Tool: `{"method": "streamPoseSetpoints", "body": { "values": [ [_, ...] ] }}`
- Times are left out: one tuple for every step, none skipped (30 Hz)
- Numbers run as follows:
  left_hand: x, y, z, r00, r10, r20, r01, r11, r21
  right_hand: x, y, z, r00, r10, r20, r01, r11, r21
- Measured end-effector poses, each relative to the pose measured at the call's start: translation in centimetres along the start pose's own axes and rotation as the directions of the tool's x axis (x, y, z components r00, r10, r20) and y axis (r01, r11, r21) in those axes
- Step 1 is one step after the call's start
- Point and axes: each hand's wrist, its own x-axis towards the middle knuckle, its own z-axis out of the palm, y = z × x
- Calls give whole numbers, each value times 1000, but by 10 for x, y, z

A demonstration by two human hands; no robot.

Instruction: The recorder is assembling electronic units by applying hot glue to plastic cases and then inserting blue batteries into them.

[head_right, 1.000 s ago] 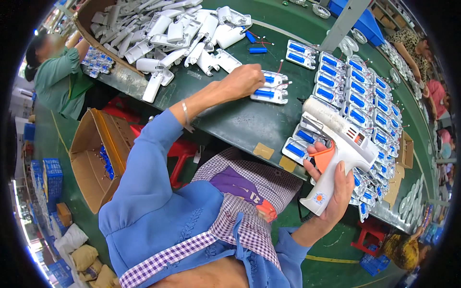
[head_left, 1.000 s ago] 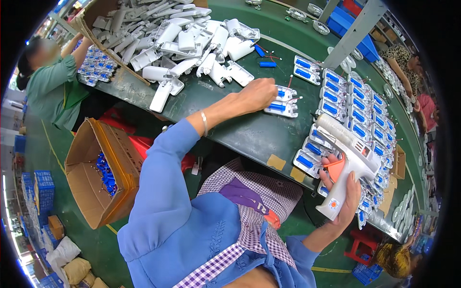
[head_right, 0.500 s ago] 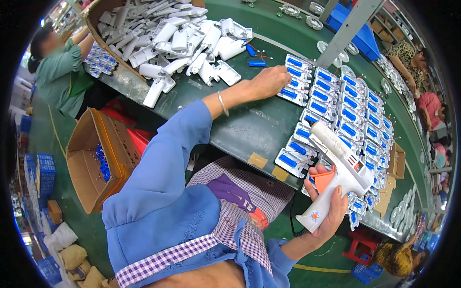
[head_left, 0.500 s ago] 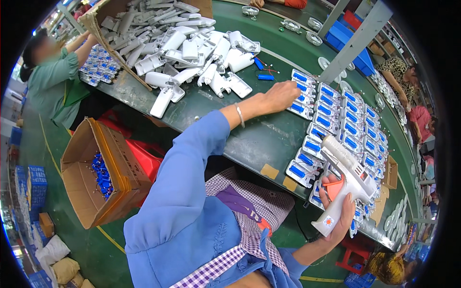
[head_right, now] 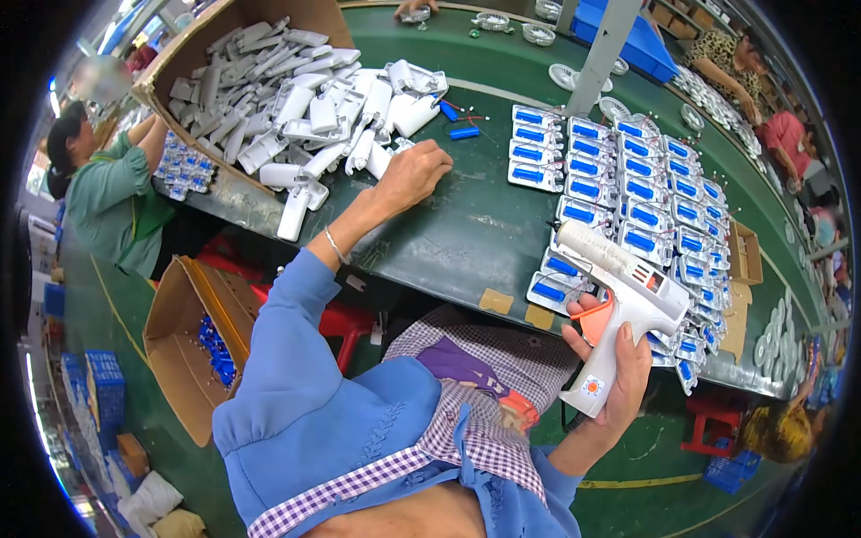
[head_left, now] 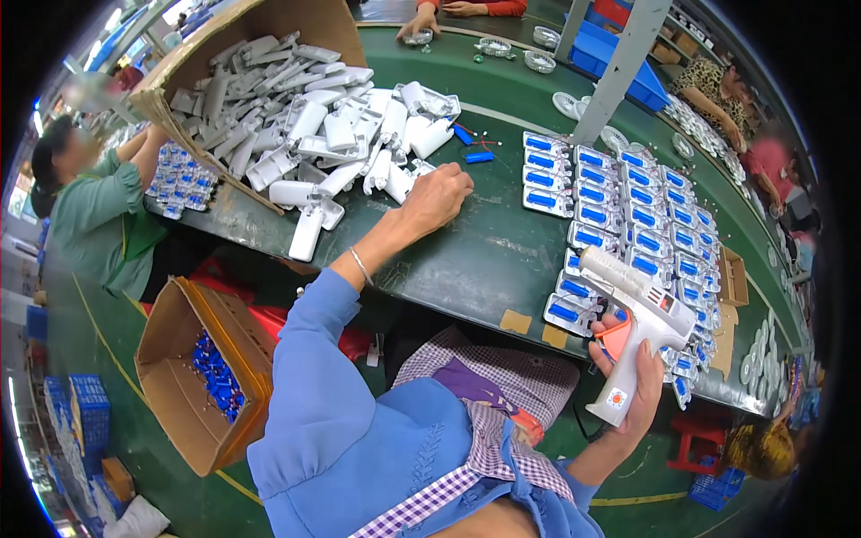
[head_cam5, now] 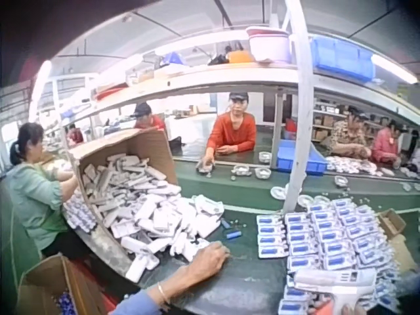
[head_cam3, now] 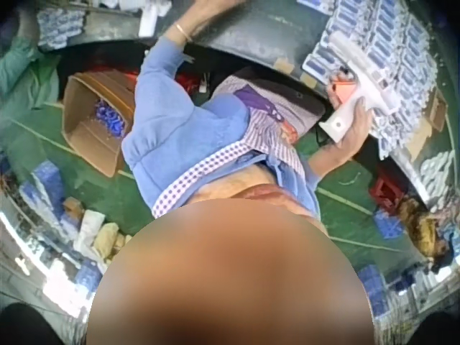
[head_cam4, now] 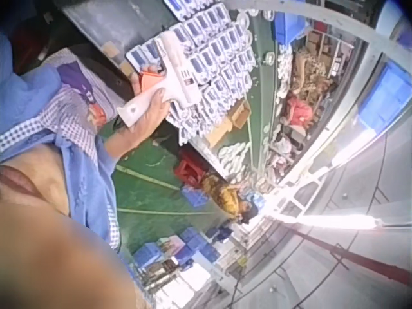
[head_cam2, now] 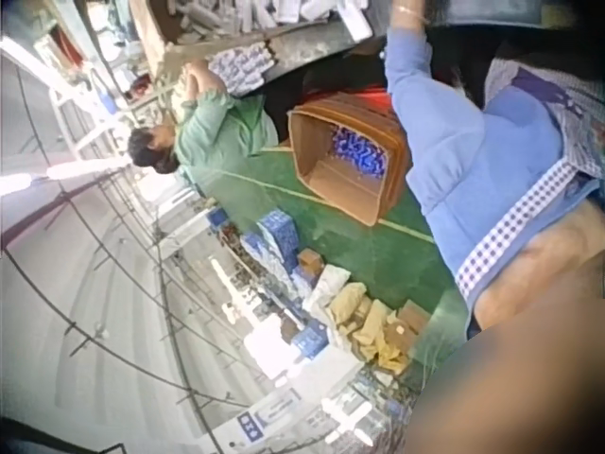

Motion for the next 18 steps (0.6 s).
{"method": "streamPoseSetpoints", "body": {
  "values": [
    [0, -1, -4, 1000, -12, -9, 12, 1000, 10, -1, 1, 1, 1000, -2, 2, 2, 1000, -6],
    [0, 2, -5, 999, -32, 11, 32, 999, 8, -5, 2, -1, 1000, -6, 10, 6, 1000, -11],
    [0, -3, -2, 1000, 8, 1, -8, 1000, 13, -7, 2, -1, 1000, -2, 1, 2, 1000, -4],
    [1, -6, 0, 996, 86, 22, -87, 994, 63, -8, 3, -1, 1000, 7, -20, -7, 1000, -4],
    [7, 0, 2, 997, 75, -17, -74, 997, 28, -11, 2, -4, 1000, 1, -6, -1, 1000, 0],
    [10, -1, 5, 994, 107, -33, -107, 994, -6, -12, 2, -7, 1000, 1, 1, -1, 1000, 8],
    [15, 1, 6, 992, 124, -35, -124, 992, 4, -13, 3, -9, 1000, -6, 5, 6, 1000, 15],
    [19, 5, 6, 997, 54, -63, -59, 996, -67, -14, 3, -8, 1000, -2, -27, 3, 1000, 22],
    [23, 9, 1, 995, 59, -80, -65, 996, -63, -13, 1, -7, 999, -4, -33, 5, 1000, 26],
    [26, 5, -4, 995, 52, -83, -57, 997, -54, -12, 0, -5, 999, -1, -32, 2, 999, 33],
    [31, -1, -10, 995, 45, -85, -49, 998, -48, -10, -1, -3, 999, 3, -35, -2, 999, 40],
    [39, 1, -21, 994, 28, -102, -32, 999, -40, -8, -2, -2, 999, -4, -53, 5, 1000, 29],
    [47, 3, -36, 995, -11, -104, 8, 999, -31, -6, -3, 0, 999, -13, -41, 15, 999, 35],
    [57, 2, -48, 993, -50, -104, 48, 999, -23, -3, -5, 0, 999, -10, -44, 12, 1000, 28],
    [66, -8, -59, 987, -4, -161, 4, 1000, 0, -1, -6, 2, 999, -6, -40, 7, 1000, 21],
    [80, -13, -72, 978, 41, -204, -35, 999, 33, 2, -8, 3, 999, -15, -36, 15, 1000, 19],
    [95, -18, -86, 966, 87, -243, -72, 995, 67, 5, -8, 4, 999, -17, -30, 18, 1000, 24],
    [111, -26, -99, 956, 83, -280, -58, 993, 99, 8, -9, 5, 999, -22, -25, 23, 999, 32]
  ]
}}
